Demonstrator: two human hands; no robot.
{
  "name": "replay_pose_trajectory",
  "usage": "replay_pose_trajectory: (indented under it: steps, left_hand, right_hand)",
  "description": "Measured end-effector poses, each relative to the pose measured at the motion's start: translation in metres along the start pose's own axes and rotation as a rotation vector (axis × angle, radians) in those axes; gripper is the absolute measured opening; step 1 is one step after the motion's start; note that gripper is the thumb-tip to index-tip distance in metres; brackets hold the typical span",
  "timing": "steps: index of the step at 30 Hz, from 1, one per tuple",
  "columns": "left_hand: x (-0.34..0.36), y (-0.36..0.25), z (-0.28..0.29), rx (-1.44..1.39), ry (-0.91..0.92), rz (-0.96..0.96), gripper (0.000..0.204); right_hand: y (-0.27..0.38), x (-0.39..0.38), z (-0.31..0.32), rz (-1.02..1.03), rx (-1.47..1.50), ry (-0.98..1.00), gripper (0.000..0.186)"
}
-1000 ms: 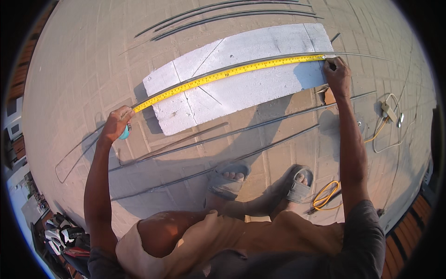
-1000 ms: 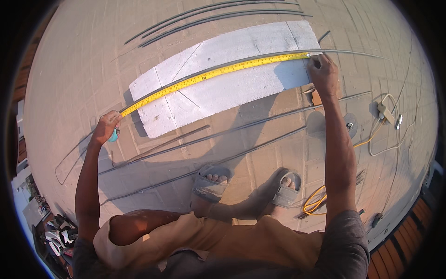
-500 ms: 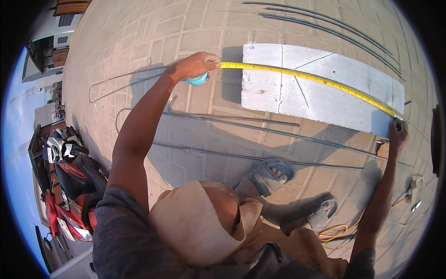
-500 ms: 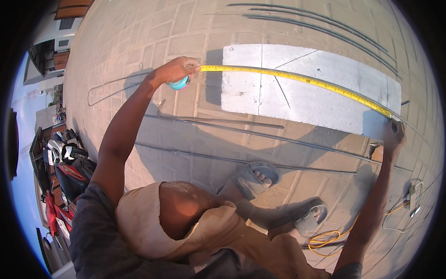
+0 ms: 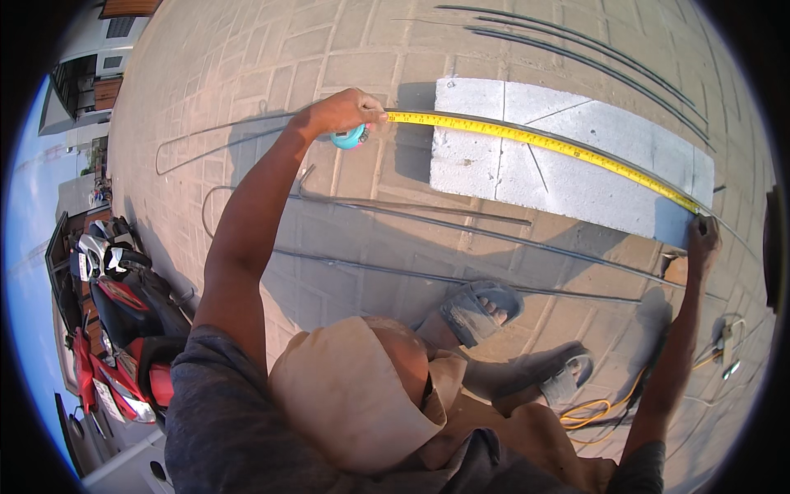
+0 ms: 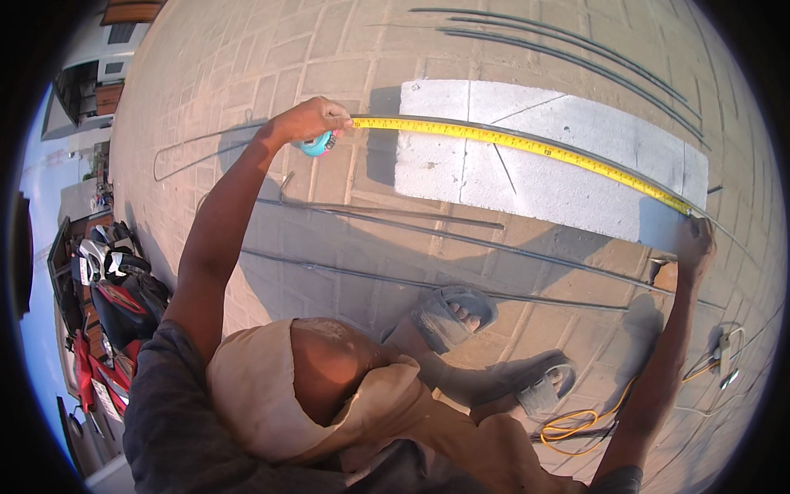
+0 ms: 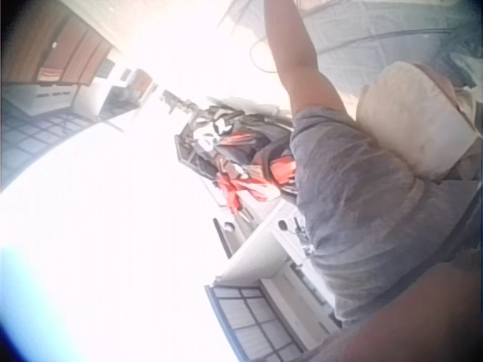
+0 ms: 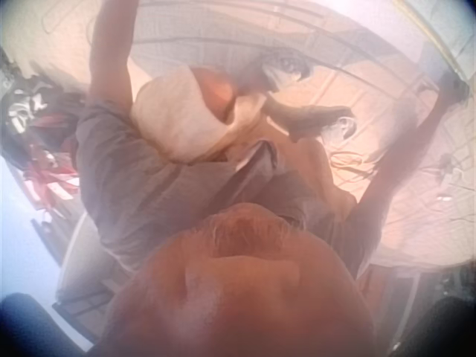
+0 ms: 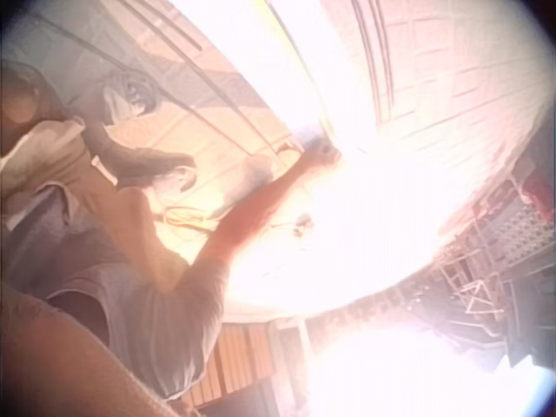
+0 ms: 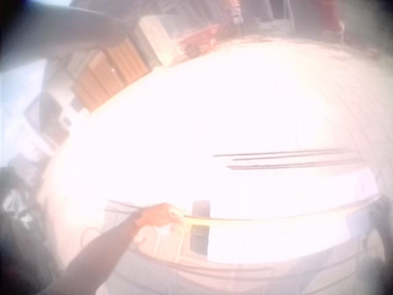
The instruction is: The person measures metal rods with a tape measure and marks them, then uses an angle grinder to cut the rods to length. The cut pieces are placed on the floor alongside other rods.
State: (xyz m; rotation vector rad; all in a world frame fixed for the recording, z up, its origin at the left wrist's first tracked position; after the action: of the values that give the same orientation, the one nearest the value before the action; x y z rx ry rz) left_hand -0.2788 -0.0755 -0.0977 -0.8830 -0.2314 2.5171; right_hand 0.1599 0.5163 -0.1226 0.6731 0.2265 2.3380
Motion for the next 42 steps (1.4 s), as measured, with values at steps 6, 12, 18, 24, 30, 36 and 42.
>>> replay_pose_trajectory:
  steps: [6, 12, 18, 24, 30, 36, 42]
  left_hand:
    - [0.005, 0.017, 0.003, -0.036, 0.007, 0.016, 0.033]
    - [0.001, 0.004, 0.007, -0.004, -0.144, -0.064, 0.034]
    - [-0.003, 0.004, 0.001, 0.041, -0.037, 0.039, 0.041]
    - [-0.004, 0.007, 0.0, 0.058, -0.039, -0.015, 0.046]
    - [0.002, 0.004, 0.003, 0.011, -0.031, 0.033, 0.042]
    - [0.007, -0.001, 0.004, -0.01, -0.008, 0.013, 0.032]
    - [0.024, 0.012, -0.002, 0.057, -0.068, -0.015, 0.028]
  right_hand:
    - [0.006, 0.003, -0.001, 0.042, 0.009, 0.019, 0.015]
    - [-0.001, 0.002, -0.002, 0.073, -0.036, -0.006, 0.015]
    - [0.012, -0.001, -0.001, 0.026, 0.023, -0.036, 0.017]
    - [0.015, 0.003, 0.003, 0.061, 0.01, -0.027, 0.018]
    - [0.023, 0.005, 0.003, 0.057, 0.026, 0.004, 0.018]
    - [0.012, 0.003, -0.002, 0.108, -0.066, -0.023, 0.018]
    - [-0.007, 0.018, 0.002, 0.166, -0.112, 0.099, 0.013]
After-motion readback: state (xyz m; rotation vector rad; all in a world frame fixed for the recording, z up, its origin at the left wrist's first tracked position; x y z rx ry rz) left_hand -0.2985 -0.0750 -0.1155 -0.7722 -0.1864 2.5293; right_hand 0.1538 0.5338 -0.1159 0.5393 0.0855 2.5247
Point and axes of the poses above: each hand's wrist, its own x-axis towards the middle knuckle, its own z-axis out of the back of the hand, y = z × x, the point moved 9 cm from there along x, towards the middle knuckle, and after that the axes turned 14 degrees about -y, right-handed, at the moved point
